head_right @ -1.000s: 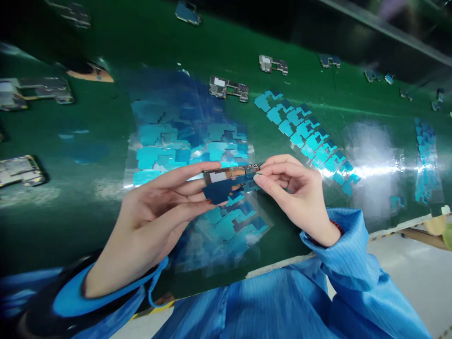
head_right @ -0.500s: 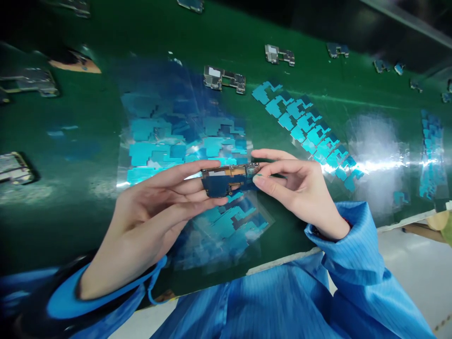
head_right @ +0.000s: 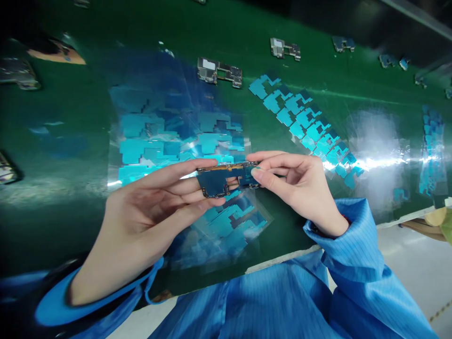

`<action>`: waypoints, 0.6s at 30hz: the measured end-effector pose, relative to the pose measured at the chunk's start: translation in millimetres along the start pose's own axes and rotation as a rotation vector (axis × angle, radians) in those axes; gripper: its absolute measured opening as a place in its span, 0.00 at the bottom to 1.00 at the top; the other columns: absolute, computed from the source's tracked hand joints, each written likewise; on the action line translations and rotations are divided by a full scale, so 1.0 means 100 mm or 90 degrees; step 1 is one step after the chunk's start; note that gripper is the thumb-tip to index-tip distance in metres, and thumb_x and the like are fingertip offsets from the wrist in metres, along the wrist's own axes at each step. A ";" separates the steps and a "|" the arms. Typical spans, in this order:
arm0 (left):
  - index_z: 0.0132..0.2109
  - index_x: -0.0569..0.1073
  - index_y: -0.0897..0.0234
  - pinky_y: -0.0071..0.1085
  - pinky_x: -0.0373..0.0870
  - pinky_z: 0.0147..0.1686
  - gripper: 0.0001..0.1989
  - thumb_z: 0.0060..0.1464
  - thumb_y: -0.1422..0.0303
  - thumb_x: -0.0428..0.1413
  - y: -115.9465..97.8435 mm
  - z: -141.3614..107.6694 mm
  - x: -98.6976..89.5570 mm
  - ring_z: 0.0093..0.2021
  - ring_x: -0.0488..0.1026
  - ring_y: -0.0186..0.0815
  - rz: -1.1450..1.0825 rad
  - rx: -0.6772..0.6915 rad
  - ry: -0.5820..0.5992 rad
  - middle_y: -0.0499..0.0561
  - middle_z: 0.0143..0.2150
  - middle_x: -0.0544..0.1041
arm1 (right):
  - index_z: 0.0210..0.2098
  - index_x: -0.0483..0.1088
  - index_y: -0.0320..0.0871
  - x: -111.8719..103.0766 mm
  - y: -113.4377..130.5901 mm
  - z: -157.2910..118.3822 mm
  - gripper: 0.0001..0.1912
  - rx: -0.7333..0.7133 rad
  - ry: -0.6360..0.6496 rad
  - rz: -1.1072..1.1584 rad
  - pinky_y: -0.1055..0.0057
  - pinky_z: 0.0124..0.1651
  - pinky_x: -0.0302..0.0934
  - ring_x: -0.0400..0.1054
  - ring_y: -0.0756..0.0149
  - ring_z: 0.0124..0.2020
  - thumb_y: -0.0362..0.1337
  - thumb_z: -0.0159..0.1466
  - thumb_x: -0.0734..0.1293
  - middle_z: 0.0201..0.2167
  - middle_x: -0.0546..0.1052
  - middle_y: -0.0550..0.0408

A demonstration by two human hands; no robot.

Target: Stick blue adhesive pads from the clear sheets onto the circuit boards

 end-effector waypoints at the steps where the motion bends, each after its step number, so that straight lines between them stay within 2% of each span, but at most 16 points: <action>1: 0.51 0.76 0.58 0.35 0.80 0.48 0.19 0.51 0.70 0.62 0.00 0.00 0.00 0.46 0.81 0.44 -0.001 0.002 0.002 0.48 0.44 0.84 | 0.27 0.78 0.44 0.00 0.00 0.00 0.05 -0.003 0.000 0.002 0.70 0.39 0.77 0.79 0.66 0.36 0.37 0.56 0.75 0.41 0.83 0.55; 11: 0.52 0.75 0.58 0.36 0.79 0.50 0.19 0.52 0.70 0.62 -0.01 -0.01 0.00 0.47 0.81 0.44 0.025 0.002 0.004 0.47 0.47 0.84 | 0.27 0.78 0.44 0.01 -0.02 0.00 0.05 0.008 0.008 -0.005 0.67 0.41 0.77 0.79 0.64 0.38 0.37 0.58 0.74 0.41 0.82 0.54; 18: 0.51 0.77 0.60 0.30 0.80 0.47 0.18 0.52 0.72 0.62 -0.04 -0.02 0.01 0.45 0.82 0.40 0.028 0.045 -0.026 0.47 0.43 0.85 | 0.28 0.78 0.43 0.00 -0.03 -0.01 0.03 0.014 0.005 0.005 0.69 0.42 0.76 0.79 0.65 0.39 0.35 0.58 0.74 0.42 0.82 0.53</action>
Point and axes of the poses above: each hand's wrist, its own z-axis towards the middle knuckle, its own x-axis out of the palm, y = z × x, the point moved 5 cm from there along z, towards the middle knuckle
